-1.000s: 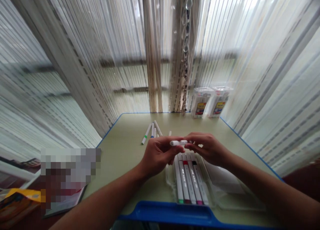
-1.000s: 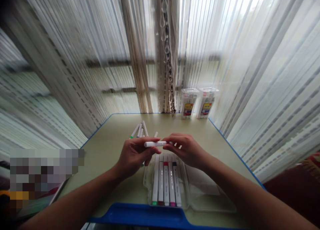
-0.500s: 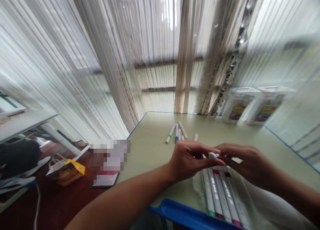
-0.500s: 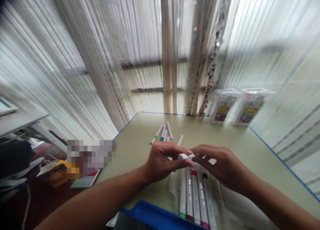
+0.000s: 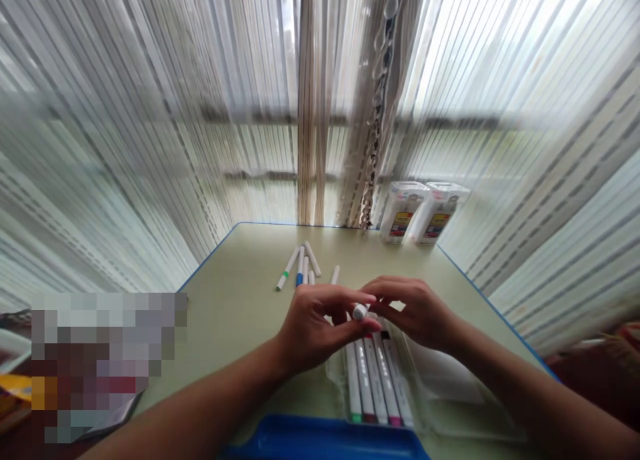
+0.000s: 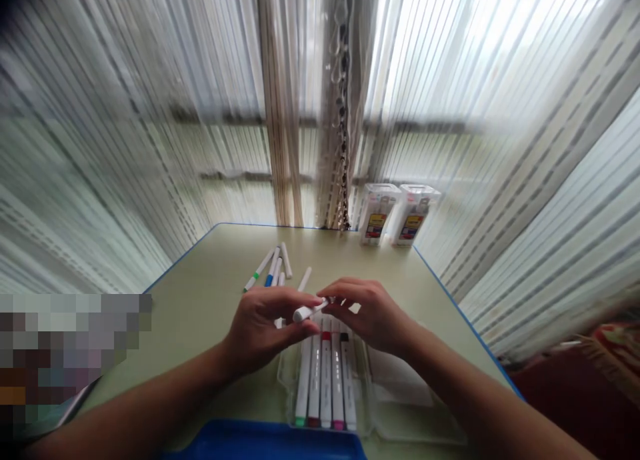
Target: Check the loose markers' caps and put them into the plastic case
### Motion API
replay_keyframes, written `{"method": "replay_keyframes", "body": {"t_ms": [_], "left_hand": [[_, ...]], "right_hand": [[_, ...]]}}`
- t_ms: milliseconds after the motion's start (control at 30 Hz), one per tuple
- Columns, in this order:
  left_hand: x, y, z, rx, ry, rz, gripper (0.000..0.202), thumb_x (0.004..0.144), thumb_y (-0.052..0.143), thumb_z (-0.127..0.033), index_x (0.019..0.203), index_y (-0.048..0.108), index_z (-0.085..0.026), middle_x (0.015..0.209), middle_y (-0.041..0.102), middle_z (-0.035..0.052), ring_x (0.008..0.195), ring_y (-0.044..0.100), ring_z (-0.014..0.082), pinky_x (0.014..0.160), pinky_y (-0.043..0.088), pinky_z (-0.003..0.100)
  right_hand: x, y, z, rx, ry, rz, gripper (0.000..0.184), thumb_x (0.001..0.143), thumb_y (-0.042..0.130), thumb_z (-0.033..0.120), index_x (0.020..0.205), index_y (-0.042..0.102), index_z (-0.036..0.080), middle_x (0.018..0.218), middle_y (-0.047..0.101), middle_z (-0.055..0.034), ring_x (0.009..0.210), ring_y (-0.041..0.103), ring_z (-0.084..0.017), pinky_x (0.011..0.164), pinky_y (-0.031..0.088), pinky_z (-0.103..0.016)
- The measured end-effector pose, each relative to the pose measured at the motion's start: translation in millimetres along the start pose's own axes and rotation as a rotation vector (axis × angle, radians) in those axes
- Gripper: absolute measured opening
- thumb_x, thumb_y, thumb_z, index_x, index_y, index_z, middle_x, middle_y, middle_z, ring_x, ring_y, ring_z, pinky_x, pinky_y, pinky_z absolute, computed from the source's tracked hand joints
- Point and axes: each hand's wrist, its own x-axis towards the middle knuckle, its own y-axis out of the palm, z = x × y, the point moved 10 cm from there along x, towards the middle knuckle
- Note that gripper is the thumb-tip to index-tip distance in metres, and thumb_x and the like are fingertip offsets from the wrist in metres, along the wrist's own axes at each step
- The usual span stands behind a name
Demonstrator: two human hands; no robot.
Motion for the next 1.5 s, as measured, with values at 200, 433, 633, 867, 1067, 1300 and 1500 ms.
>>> {"method": "replay_keyframes", "body": {"t_ms": [200,433,633,867,1067,1300,1500], "left_hand": [[-4.8,5.6,12.5,-0.228,-0.148,0.042,0.028,0.086,0.065,-0.032,0.105,0.072,-0.013,0.065,0.066,0.0053,0.043,0.047,0.0066,0.043,0.037,0.019],[-6.2,13.1,31.7,-0.566,-0.28,0.099,0.03,0.088,0.059,-0.035,0.099,0.073,-0.011,0.069,0.066,0.0086,0.046,0.05,0.0096,0.042,0.037,0.021],[-3.8,14.2,38.4,-0.712,-0.354,0.057,0.03,0.087,0.059,-0.034,0.097,0.073,-0.01,0.066,0.066,0.0084,0.043,0.052,0.0098,0.04,0.036,0.02],[-0.9,1.8,45.8,-0.665,-0.363,-0.07,0.027,0.084,0.065,-0.034,0.096,0.072,-0.011,0.066,0.064,0.0044,0.04,0.049,0.0069,0.037,0.034,0.019],[1.0,-12.5,54.0,-0.628,-0.377,-0.188,0.029,0.08,0.069,-0.037,0.092,0.072,-0.011,0.066,0.062,0.0024,0.04,0.048,0.0063,0.039,0.033,0.02],[2.2,-19.2,60.4,-0.634,-0.405,-0.264,0.034,0.075,0.073,-0.04,0.088,0.072,-0.009,0.063,0.061,0.0023,0.039,0.047,0.0061,0.039,0.032,0.02],[-1.6,-4.8,68.0,-0.741,-0.492,-0.194,0.035,0.08,0.068,-0.042,0.097,0.071,-0.011,0.063,0.061,0.002,0.039,0.045,0.0066,0.039,0.031,0.02]], "right_hand": [[-0.3,-13.6,-1.8,-0.051,-0.001,-0.13,0.014,0.09,0.061,0.025,0.098,0.07,0.018,0.088,0.071,-0.0082,0.074,0.066,-0.017,0.065,0.053,-0.026],[-2.0,-23.4,-1.4,-0.045,-0.027,-0.219,0.012,0.088,0.064,0.027,0.093,0.069,0.018,0.083,0.068,-0.0068,0.063,0.061,-0.013,0.057,0.052,-0.025],[-2.3,-28.4,-2.1,-0.03,-0.015,-0.26,0.011,0.085,0.069,0.028,0.087,0.071,0.017,0.079,0.064,-0.0052,0.06,0.059,-0.012,0.055,0.05,-0.024],[-1.0,-28.5,-2.9,-0.089,0.006,-0.274,0.01,0.082,0.071,0.027,0.083,0.072,0.017,0.075,0.06,-0.0037,0.059,0.055,-0.012,0.055,0.045,-0.024],[2.5,-13.9,6.8,-0.004,0.005,-0.155,0.016,0.09,0.058,0.024,0.091,0.071,0.014,0.085,0.064,-0.008,0.07,0.058,-0.015,0.064,0.046,-0.026],[3.0,-0.2,0.2,0.057,0.071,-0.038,0.039,0.099,0.042,0.039,0.085,0.067,0.012,0.065,0.06,-0.0027,0.056,0.052,-0.012,0.056,0.039,-0.023],[2.1,-12.7,-5.0,0.001,0.094,-0.195,0.026,0.092,0.053,0.034,0.089,0.067,0.012,0.065,0.059,-0.0012,0.057,0.048,-0.012,0.056,0.038,-0.023]]}}
